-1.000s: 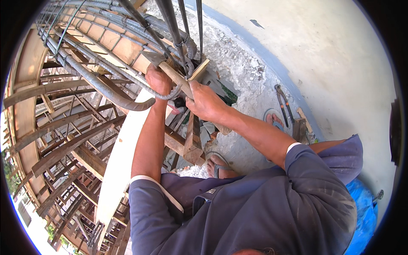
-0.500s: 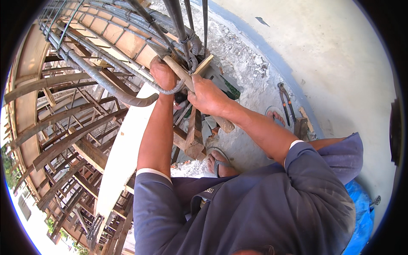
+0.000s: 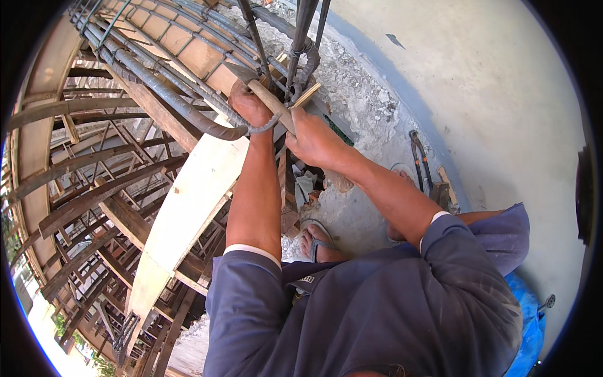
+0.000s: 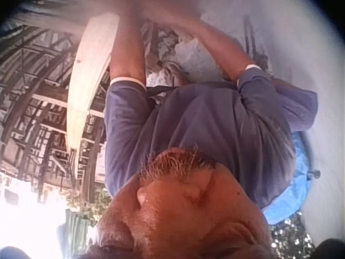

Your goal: The person uses a hammer to wedge a wooden board into place against rebar and concrete, then uses their hands to adjust and secure the wooden form components around a structural column.

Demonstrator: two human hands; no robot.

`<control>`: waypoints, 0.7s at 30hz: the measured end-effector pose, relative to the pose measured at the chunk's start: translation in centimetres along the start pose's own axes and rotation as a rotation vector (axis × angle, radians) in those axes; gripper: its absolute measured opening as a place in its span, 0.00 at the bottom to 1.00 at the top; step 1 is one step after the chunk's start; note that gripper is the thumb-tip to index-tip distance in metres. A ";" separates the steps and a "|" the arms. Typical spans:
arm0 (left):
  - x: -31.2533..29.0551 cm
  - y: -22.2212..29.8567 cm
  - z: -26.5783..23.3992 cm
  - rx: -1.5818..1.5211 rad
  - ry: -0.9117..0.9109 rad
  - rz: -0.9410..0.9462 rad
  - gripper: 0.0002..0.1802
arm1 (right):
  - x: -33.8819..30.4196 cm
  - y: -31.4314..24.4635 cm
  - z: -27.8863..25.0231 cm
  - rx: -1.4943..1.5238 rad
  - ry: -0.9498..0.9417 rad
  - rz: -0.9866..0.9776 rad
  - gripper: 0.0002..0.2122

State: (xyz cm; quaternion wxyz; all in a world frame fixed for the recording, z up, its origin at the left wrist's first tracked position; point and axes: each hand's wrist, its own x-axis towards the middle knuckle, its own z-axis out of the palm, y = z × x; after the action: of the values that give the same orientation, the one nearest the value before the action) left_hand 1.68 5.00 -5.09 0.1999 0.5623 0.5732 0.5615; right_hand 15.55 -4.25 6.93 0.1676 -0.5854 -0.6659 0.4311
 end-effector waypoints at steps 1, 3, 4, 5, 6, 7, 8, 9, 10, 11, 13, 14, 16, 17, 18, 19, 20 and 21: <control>0.2 -0.3 -0.1 -0.056 0.013 -0.030 0.13 | 0.4 -0.2 -0.1 -0.016 -0.033 0.009 0.17; 0.2 -0.7 0.0 -0.177 0.062 -0.136 0.14 | 0.2 -1.0 0.0 -0.018 -0.006 -0.024 0.17; 0.1 -0.7 0.1 -0.181 0.058 -0.140 0.14 | -0.1 -0.9 0.2 -0.013 0.006 -0.036 0.17; 0.0 -0.7 0.0 -0.091 0.040 -0.073 0.13 | -0.5 -0.9 0.4 -0.027 0.024 -0.039 0.17; 0.0 -0.8 0.0 -0.002 0.022 -0.006 0.13 | -0.3 -0.8 0.2 -0.029 0.027 -0.033 0.17; 0.4 -1.3 0.2 0.084 0.073 0.059 0.12 | -0.1 -1.3 0.0 -0.024 0.016 0.011 0.17; 0.2 -1.7 -0.1 0.090 0.071 0.057 0.12 | 0.0 -1.5 -0.1 -0.019 0.005 0.054 0.17; -0.2 -2.0 -0.5 -0.037 0.071 -0.026 0.11 | 0.3 -1.2 0.1 -0.003 -0.063 0.056 0.17; 0.0 -1.8 0.0 -0.181 0.067 -0.103 0.11 | 0.1 -1.4 0.0 -0.006 -0.051 0.059 0.17; -0.4 -1.6 0.0 -0.117 0.049 -0.125 0.11 | -0.3 -1.8 0.0 -0.030 -0.017 0.034 0.17; -0.2 -1.3 0.1 -0.067 0.038 -0.093 0.11 | -0.5 -1.9 -0.1 -0.049 0.044 -0.007 0.17; -0.3 -1.2 0.1 -0.007 0.031 -0.066 0.11 | -0.5 -1.7 -0.2 -0.047 0.045 0.003 0.17; -0.9 -1.9 0.4 0.100 0.047 0.015 0.12 | -0.4 -1.5 -0.4 -0.054 -0.012 0.100 0.17; -0.2 -3.0 0.1 -0.139 0.071 -0.129 0.12 | 0.2 -2.2 -0.9 -0.048 -0.104 0.135 0.18; 0.2 -4.1 -0.5 -0.380 0.092 -0.269 0.12 | 0.3 -2.7 -0.4 -0.046 -0.102 0.116 0.18; -0.3 -3.7 -0.2 -0.190 0.046 -0.100 0.13 | 0.0 -2.3 0.0 -0.067 -0.055 0.097 0.17; -0.5 -3.3 0.4 -0.203 0.032 -0.100 0.13 | -0.3 -1.8 0.2 -0.088 -0.008 0.078 0.17; -0.7 -2.9 1.0 -0.122 0.008 -0.097 0.13 | -0.5 -1.1 0.0 -0.098 0.014 0.067 0.17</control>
State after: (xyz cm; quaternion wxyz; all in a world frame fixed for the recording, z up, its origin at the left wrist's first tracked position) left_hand 1.52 5.60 -8.16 0.2584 0.5183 0.5654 0.5873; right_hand 15.00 -4.69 7.90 0.1291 -0.6179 -0.6650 0.3992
